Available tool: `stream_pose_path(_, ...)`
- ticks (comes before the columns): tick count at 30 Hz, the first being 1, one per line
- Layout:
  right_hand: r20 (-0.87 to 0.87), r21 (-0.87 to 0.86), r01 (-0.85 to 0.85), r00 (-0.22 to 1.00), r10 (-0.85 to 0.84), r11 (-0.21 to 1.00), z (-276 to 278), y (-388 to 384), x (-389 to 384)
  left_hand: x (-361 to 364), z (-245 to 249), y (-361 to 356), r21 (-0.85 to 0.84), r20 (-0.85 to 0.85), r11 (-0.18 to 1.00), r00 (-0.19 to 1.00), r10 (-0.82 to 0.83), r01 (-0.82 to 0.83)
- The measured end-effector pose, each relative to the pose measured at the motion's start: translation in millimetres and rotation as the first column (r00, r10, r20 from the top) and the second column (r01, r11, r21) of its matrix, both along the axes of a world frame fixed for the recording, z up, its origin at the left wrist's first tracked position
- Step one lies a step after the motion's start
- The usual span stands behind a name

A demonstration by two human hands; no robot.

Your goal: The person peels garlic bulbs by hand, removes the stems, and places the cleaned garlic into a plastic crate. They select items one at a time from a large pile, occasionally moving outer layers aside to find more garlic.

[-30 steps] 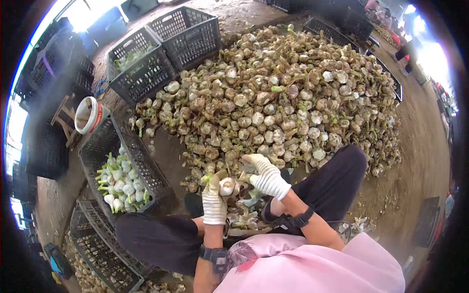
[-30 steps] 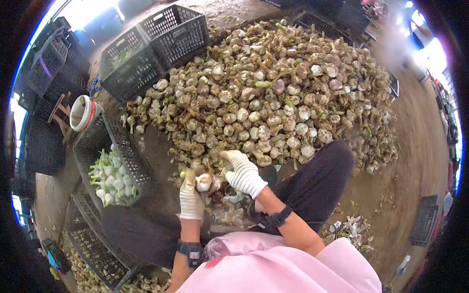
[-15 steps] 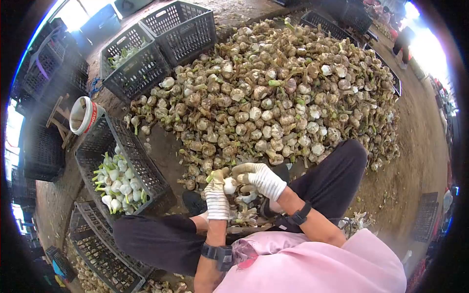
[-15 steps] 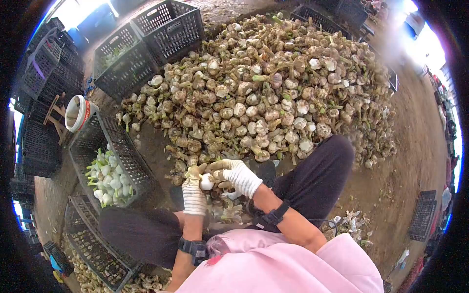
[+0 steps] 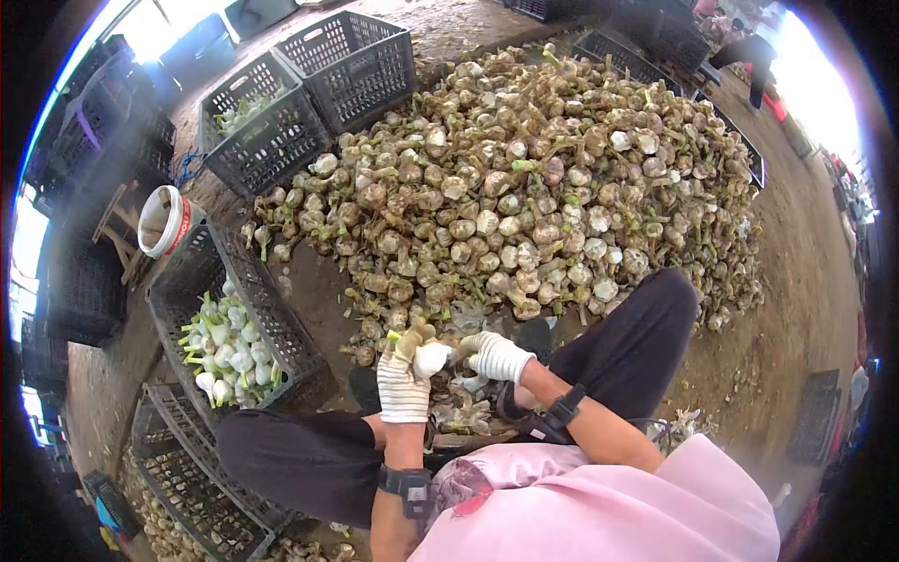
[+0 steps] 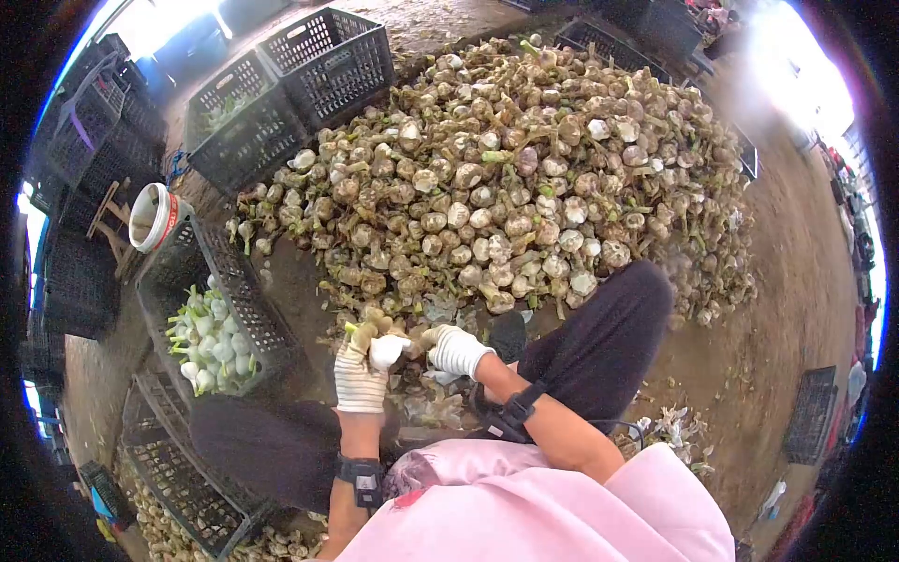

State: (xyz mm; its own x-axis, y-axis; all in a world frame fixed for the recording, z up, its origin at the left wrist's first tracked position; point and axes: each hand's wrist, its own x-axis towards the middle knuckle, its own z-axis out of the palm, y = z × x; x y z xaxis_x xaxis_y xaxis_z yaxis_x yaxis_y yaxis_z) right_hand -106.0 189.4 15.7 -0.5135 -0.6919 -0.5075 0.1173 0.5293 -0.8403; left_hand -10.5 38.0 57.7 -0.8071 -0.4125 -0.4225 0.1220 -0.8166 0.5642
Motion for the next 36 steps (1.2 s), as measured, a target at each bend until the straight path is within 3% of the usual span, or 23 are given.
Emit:
stream_pose_path(2,-0.656,-0.076,-0.003,0.753,-0.048,0.997,34,-1,5,1,4,-1,-0.039,0.034,0.999,0.999,0.009,-0.008)
stream_pose_path(3,-0.853,-0.124,0.087,0.500,-0.151,0.989,49,-3,5,0,3,-1,-0.038,0.036,0.999,0.999,0.017,-0.016)
stream_pose_path(4,-0.895,-0.100,0.062,0.431,-0.117,0.993,73,-11,5,0,1,1,0.021,-0.010,1.000,1.000,0.002,-0.001)
stream_pose_path(6,-0.653,0.332,-0.170,0.668,0.356,0.928,99,-28,16,-4,-11,3,0.077,-0.060,0.996,0.997,-0.040,0.045)
stream_pose_path(7,-0.755,0.195,-0.029,0.634,0.169,0.980,56,-29,29,-8,-25,1,0.174,-0.016,0.985,1.000,-0.013,0.016)
stream_pose_path(9,-0.506,0.437,-0.265,0.717,0.479,0.860,35,-31,29,-10,-32,-1,0.395,-0.007,0.914,0.995,0.103,-0.092)
stream_pose_path(13,-0.388,0.326,-0.605,0.615,0.686,0.726,26,-11,31,-13,-4,-5,0.326,0.087,0.919,0.975,0.203,-0.220)
stream_pose_path(14,-0.412,0.441,-0.472,0.649,0.640,0.763,63,-16,19,-8,-23,-12,0.222,-0.034,0.974,0.998,0.056,-0.048)
stream_pose_path(16,-0.618,0.218,-0.153,0.743,0.257,0.964,37,-8,-9,-8,18,-9,-0.051,0.211,0.968,0.950,-0.232,0.247)
stream_pose_path(18,-0.265,-0.397,0.023,0.954,-0.139,0.918,58,-12,-22,-8,-10,-8,0.088,0.259,0.911,0.874,-0.412,0.403)
stream_pose_path(19,0.178,-0.314,0.011,0.983,0.048,0.949,85,-17,-28,-7,-29,-2,0.027,0.291,0.913,0.870,-0.397,0.408)
stream_pose_path(20,-0.168,-0.522,-0.157,0.983,0.079,0.839,36,-25,-22,-8,-32,3,-0.137,0.340,0.881,0.857,-0.388,0.453)
stream_pose_path(22,-0.357,0.053,-0.305,0.883,0.303,0.951,46,-31,-18,1,-83,-1,-0.695,0.593,0.202,0.710,-0.380,0.690)
stream_pose_path(24,-0.573,0.182,-0.368,0.714,0.402,0.912,29,-37,-9,0,-54,-12,-0.668,0.733,-0.442,0.634,-0.248,0.599)
stream_pose_path(25,-0.483,0.482,-0.398,0.623,0.615,0.781,47,-53,-13,-5,-20,-9,-0.569,0.772,0.116,0.578,-0.265,0.814)
stream_pose_path(26,-0.516,0.540,-0.363,0.571,0.639,0.760,32,-49,-21,7,-75,-4,-0.621,0.710,0.162,0.638,-0.299,0.767)
stream_pose_path(28,-0.117,0.567,-0.390,0.834,0.540,0.726,-69,-29,-35,14,-122,-24,-0.709,0.699,-0.006,0.701,-0.144,0.706)
stream_pose_path(29,-0.132,0.416,-0.520,0.777,0.615,0.746,-13,-40,-26,16,-105,-41,-0.708,0.571,0.452,0.816,-0.087,0.543)
stream_pose_path(30,-0.085,0.351,-0.529,0.804,0.589,0.773,-49,-26,-11,18,-64,-59,-0.527,0.477,0.809,0.879,0.027,0.261)
stream_pose_path(31,-0.037,0.279,-0.570,0.798,0.602,0.773,-48,-20,-7,12,10,-69,0.055,0.238,0.936,0.915,0.326,-0.348)
stream_pose_path(32,0.001,0.199,-0.603,0.789,0.615,0.773,-47,-22,-5,21,19,-90,0.252,0.057,0.864,0.898,0.437,-0.437)
stream_pose_path(34,0.042,0.295,-0.514,0.849,0.526,0.806,-44,-35,-12,27,38,-108,0.063,0.155,0.725,0.725,0.671,-0.685)
stream_pose_path(36,-0.016,0.511,-0.463,0.838,0.546,0.725,-49,-52,-33,33,33,-111,0.015,0.231,0.734,0.716,0.658,-0.679)
